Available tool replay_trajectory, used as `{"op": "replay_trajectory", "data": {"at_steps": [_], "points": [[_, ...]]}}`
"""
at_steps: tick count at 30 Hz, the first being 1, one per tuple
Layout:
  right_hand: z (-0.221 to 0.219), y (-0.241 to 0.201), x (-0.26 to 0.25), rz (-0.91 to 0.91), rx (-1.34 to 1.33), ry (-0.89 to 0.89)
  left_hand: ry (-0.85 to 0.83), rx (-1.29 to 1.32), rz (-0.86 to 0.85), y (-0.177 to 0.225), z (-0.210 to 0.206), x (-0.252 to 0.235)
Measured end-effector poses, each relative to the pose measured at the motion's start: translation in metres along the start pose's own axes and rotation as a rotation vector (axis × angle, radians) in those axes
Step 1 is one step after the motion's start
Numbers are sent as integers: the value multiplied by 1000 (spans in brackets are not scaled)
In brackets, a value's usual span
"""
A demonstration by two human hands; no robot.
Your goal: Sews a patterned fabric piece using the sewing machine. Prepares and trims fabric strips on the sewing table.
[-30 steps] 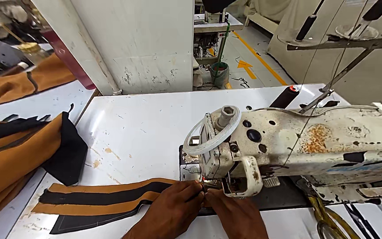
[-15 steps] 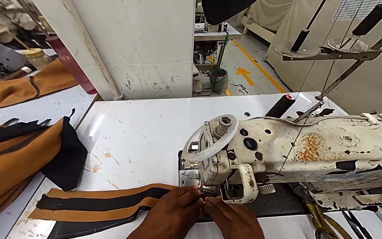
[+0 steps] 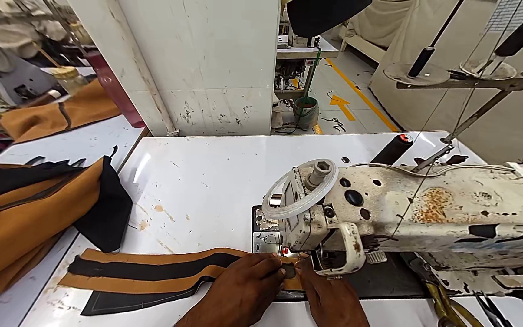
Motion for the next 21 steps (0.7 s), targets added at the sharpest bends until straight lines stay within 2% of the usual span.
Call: {"op": "replay_trajectory", "data": {"at_steps": [7,15,21], "points": [[-6,-6,9,149,-61,-245,-55,24,17,0,1,-1],[-5,-3,11,155,-61,-200,-71,18,33,-2,1,-1],[-6,-1,2,113,-28,-239,-76,-12,51,-5,2,-9]]}}
Point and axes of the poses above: each hand's wrist, its own x-axis away from the middle knuckle, its own z-axis out of the back of the hand, y = z × x, the point moved 7 cm from there along -x, towards the middle knuckle, and after that the axes turned 9 degrees about z, right-handed, at the moved point
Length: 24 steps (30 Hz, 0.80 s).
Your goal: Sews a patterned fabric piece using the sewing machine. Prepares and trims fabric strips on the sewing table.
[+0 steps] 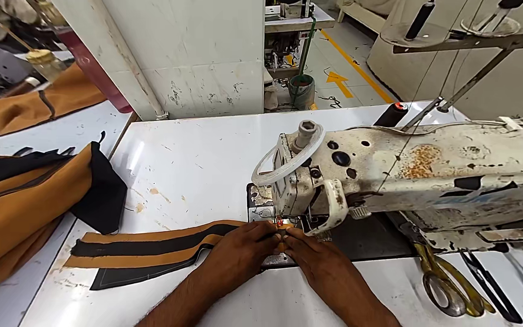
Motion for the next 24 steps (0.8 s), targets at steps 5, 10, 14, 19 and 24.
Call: {"op": "replay_trajectory", "data": {"at_steps": [5,10,14,19,24], "points": [[-1,2,-3,-12,-2,-9,-21,-6,9,-5,-1,-3],[-3,5,-4,-19,-1,7,-6,8,0,-9,0,-5],[-4,8,-5,-30,-5,7,2,16,-5,-10,0,-6],[-6,10,-6,-38,-7,2,2,14,-1,-11,0,-8],[15,27,-14,-170,-149,109,1,32,4,-12,-1,-8]]}}
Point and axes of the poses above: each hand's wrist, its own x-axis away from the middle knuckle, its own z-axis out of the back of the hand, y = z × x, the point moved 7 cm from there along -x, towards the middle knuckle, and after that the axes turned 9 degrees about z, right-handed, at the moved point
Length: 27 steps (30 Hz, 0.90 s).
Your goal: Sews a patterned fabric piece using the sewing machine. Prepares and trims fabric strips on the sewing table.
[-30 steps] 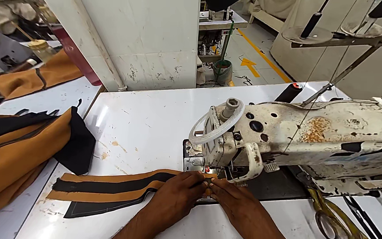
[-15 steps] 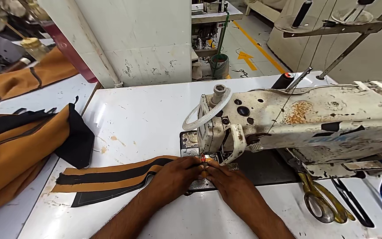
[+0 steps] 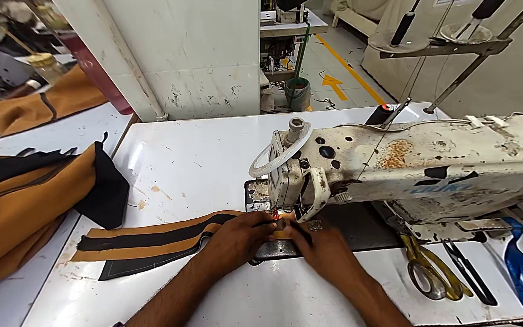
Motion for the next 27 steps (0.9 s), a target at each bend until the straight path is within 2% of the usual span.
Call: {"op": "replay_trajectory", "data": {"at_steps": [1,4,7,10,12,14,15,16,18,19,21,24,25,27], "points": [[9,5,-8,-62,-34,17,3,-6,1,0,-1,1],[21,13,-37,-225,-209,-140,17,-58,-1,4,-2,2],[14,11,-57,-387,-222,-534,52,-130,-11,9,-3,4],[4,14,-64,-330,-58,-816,48,-118,0,10,-3,5],[5,11,-65,-216,15,-842,41,-105,5,10,-3,5],[9,11,-62,-193,61,-886,43,-109,2,10,-2,5],[14,10,-60,-185,108,-851,46,-115,1,10,-3,5],[21,9,-58,-142,178,-722,45,-118,2,10,-3,5],[33,7,-52,93,309,-316,47,-125,3,11,-2,6],[35,6,-48,192,322,-202,45,-123,2,11,-2,6],[30,7,-43,213,226,-202,39,-116,-8,12,-1,6],[12,10,-39,84,-70,-366,33,-132,-21,13,-1,5],[6,8,-37,112,-94,-375,33,-142,-22,13,-2,5],[-2,5,-30,255,37,-355,36,-145,-27,15,-1,3]]}}
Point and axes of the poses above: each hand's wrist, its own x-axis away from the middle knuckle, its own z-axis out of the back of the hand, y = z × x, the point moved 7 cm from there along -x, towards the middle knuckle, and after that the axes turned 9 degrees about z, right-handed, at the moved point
